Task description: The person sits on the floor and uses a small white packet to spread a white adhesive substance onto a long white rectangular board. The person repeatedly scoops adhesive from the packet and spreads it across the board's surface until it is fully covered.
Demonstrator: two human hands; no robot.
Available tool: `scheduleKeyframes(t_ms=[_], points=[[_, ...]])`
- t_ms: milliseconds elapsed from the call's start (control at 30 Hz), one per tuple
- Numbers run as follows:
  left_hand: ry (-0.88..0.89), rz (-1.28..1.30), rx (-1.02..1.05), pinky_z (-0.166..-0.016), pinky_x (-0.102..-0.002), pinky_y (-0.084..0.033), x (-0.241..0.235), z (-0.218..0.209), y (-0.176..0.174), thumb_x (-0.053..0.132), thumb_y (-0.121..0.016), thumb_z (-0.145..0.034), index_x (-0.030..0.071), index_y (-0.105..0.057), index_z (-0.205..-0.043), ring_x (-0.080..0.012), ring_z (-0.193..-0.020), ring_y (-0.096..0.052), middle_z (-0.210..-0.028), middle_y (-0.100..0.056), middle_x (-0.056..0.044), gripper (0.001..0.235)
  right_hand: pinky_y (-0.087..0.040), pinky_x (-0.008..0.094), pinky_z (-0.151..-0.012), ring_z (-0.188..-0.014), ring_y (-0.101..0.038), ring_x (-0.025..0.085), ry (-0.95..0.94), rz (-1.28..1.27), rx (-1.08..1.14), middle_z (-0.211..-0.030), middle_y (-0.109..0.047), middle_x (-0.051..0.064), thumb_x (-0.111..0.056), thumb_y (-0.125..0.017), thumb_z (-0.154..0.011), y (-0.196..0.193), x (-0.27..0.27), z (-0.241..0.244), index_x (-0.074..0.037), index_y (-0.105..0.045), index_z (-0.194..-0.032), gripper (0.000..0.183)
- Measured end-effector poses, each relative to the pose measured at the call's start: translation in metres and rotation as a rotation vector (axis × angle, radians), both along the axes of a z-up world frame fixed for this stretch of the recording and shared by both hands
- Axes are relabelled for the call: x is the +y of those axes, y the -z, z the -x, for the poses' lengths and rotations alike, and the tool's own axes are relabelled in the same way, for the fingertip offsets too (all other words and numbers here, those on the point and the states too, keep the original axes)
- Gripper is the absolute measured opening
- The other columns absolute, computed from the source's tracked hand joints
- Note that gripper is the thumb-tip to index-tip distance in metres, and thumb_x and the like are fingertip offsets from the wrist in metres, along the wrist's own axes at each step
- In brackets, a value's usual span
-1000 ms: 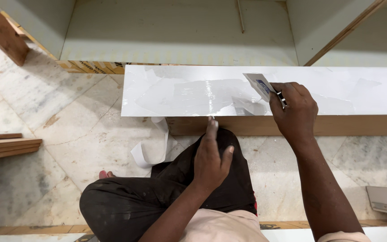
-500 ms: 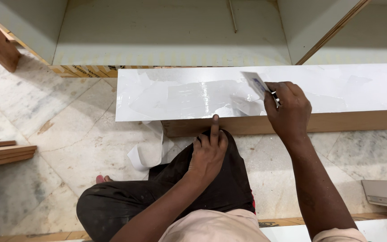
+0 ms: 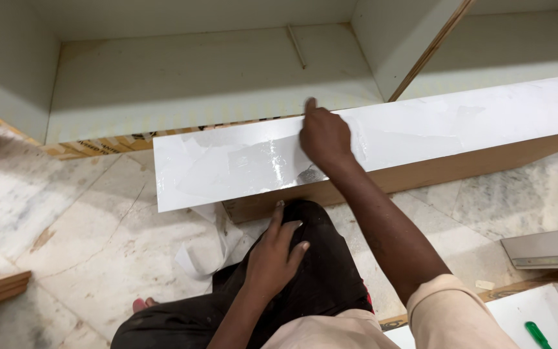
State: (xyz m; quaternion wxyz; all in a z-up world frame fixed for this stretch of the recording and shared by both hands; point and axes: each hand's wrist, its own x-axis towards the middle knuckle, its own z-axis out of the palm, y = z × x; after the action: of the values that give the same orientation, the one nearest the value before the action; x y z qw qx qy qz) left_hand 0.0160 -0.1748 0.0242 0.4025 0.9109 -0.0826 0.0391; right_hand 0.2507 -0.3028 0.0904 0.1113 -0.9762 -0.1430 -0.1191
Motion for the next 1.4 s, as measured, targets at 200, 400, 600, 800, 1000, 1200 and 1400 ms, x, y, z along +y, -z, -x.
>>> scheduleKeyframes(t_ms=[200,400,600,800,1000,1200,1400], points=[[-0.157,0.314,0.074,-0.09,-0.041,-0.058,0.024,0.003,0.008,0.027,-0.069,-0.093,0.005,-0.066,-0.126,-0.0351,-0.122,-0.065,-0.157,-0.045,-0.02,0.04,-0.056,0.049,-0.076,-0.084,-0.071,0.037,-0.18,-0.134,-0.043,-0.096,-0.076,0.018,-0.009,-0.064,-0.089,-0.054,-0.025,-0.004,-0.005,-0.073,-0.113,0.026],[-0.179,0.603,0.082,-0.086,-0.034,-0.062,0.022,-0.007,-0.005,0.021,-0.066,-0.095,-0.001,-0.067,-0.121,-0.0251,-0.111,-0.074,-0.148,-0.057,-0.017,0.033,-0.059,0.041,-0.076,-0.085,-0.07,0.023,-0.093,-0.219,0.555,-0.11,-0.075,0.013,-0.006,-0.053,-0.094,-0.089,-0.084,0.002,-0.008,-0.067,-0.133,0.042],[-0.155,0.685,0.129,-0.087,-0.033,-0.061,0.02,-0.002,-0.032,0.023,-0.066,-0.097,0.002,-0.069,-0.123,-0.0203,-0.105,-0.075,-0.125,-0.074,-0.012,0.033,-0.058,0.039,-0.073,-0.081,-0.072,0.021,-0.246,0.029,0.345,-0.099,-0.077,0.01,-0.024,-0.074,-0.089,-0.093,-0.082,0.019,-0.008,-0.076,-0.113,0.029],[-0.346,0.7,-0.054,-0.074,-0.03,-0.059,0.074,0.007,-0.05,0.028,-0.067,-0.098,0.005,-0.075,-0.112,-0.0154,-0.083,-0.074,-0.096,-0.081,-0.006,0.029,-0.054,0.041,-0.067,-0.075,-0.07,0.023,-0.357,0.131,0.216,-0.09,-0.077,0.006,-0.035,-0.073,-0.092,-0.088,-0.011,0.017,-0.012,-0.081,-0.101,0.026],[-0.623,0.976,-0.232,-0.103,-0.035,-0.05,0.217,-0.062,-0.023,0.046,-0.059,-0.103,-0.001,-0.052,-0.138,-0.0233,-0.117,-0.062,-0.13,-0.063,-0.021,0.059,-0.054,0.041,-0.066,-0.069,-0.072,0.023,-0.296,0.124,0.484,-0.084,-0.08,0.012,-0.044,-0.072,-0.092,-0.09,0.074,0.013,-0.012,-0.08,-0.105,0.036],[-0.211,1.528,0.154,-0.111,-0.043,-0.049,0.241,-0.106,0.0,0.074,-0.035,-0.095,-0.002,-0.036,-0.153,-0.0337,-0.134,-0.056,-0.145,-0.055,-0.029,0.096,-0.057,0.038,-0.066,-0.073,-0.075,0.021,-0.27,-0.013,0.602,-0.087,-0.079,0.013,-0.043,-0.077,-0.086,-0.073,0.112,-0.006,-0.009,-0.079,-0.108,0.04],[-0.161,1.664,0.118,-0.11,-0.044,-0.049,0.218,-0.136,-0.021,0.071,-0.042,-0.093,0.0,-0.033,-0.155,-0.035,-0.135,-0.054,-0.146,-0.053,-0.029,0.095,-0.055,0.038,-0.061,-0.069,-0.074,0.02,-0.196,-0.069,0.684,-0.082,-0.079,0.015,-0.039,-0.076,-0.088,-0.072,0.118,-0.022,-0.005,-0.082,-0.097,0.035]])
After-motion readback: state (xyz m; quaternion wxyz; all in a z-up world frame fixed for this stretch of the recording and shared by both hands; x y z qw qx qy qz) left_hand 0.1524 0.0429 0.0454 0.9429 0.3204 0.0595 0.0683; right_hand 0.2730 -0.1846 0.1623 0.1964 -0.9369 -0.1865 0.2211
